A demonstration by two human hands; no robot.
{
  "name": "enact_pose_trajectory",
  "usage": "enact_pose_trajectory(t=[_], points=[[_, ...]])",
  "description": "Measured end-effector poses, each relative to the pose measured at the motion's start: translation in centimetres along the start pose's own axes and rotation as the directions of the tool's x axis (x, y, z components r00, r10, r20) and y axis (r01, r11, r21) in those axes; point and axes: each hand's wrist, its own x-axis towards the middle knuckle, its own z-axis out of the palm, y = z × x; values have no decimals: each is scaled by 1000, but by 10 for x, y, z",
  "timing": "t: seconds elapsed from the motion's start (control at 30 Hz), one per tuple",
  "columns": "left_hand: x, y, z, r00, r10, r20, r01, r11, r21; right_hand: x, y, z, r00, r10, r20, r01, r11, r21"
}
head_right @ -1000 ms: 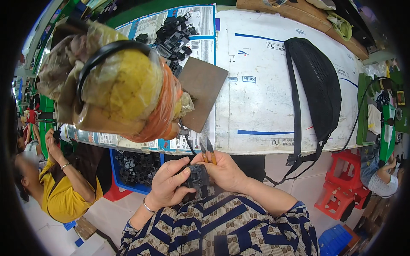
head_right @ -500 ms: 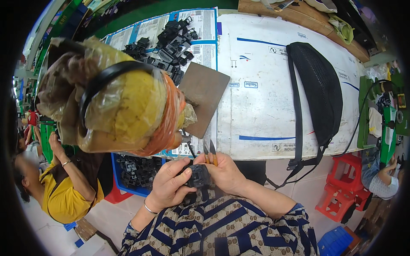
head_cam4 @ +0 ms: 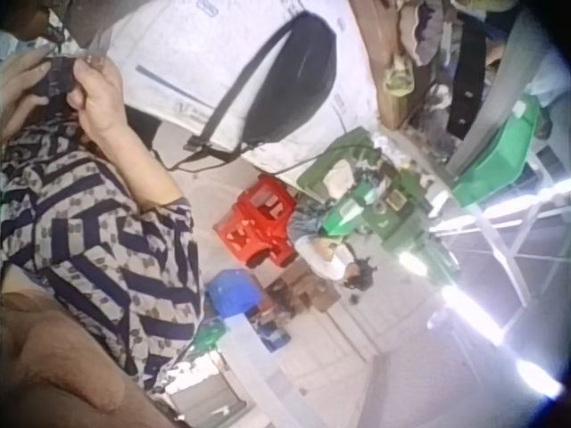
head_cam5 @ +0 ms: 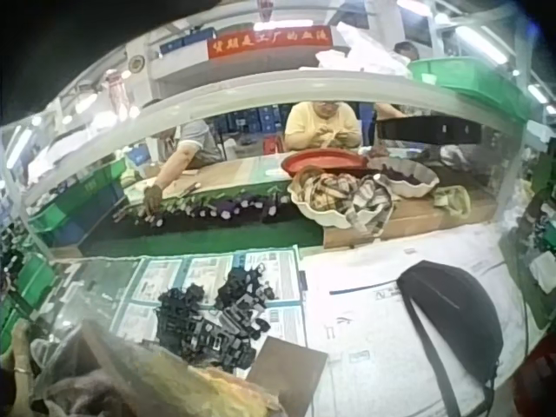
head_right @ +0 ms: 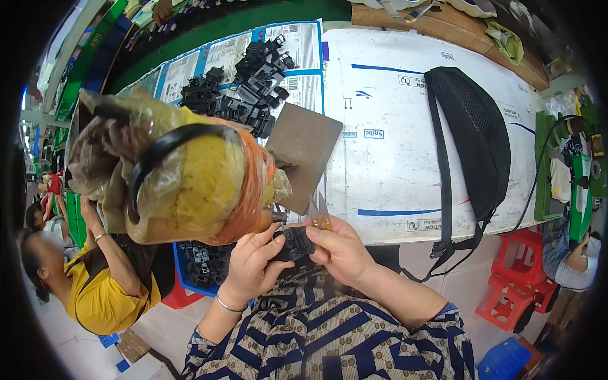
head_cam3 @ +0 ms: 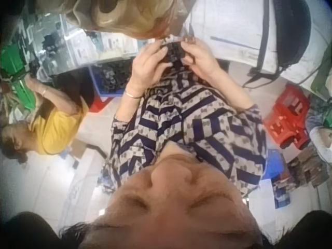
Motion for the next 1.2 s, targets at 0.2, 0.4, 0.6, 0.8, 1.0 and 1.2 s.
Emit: enact_pose_trajectory(t=[0.2,0.4,0.6,0.8,1.0,1.2], points=[[5,-4,-2,1000,18,-19,-16,997,72,4,-9,12,997,-22,-76,17,998,-62],[2,-8,-3,1000,0,-8,1,996,85,11,-3,7,997,-43,-70,38,997,-70],[4,-10,-1,999,3,-40,-1,998,65,14,-6,8,997,-58,-57,53,995,-82],[8,-7,-4,999,-11,-50,14,997,71,13,-8,10,996,-76,-46,71,993,-96],[10,-7,-4,997,2,-76,2,999,48,15,-10,10,996,-81,-44,76,991,-109],[13,-6,-5,997,-3,-82,6,1000,25,13,-13,13,995,-79,-63,71,990,-118]])
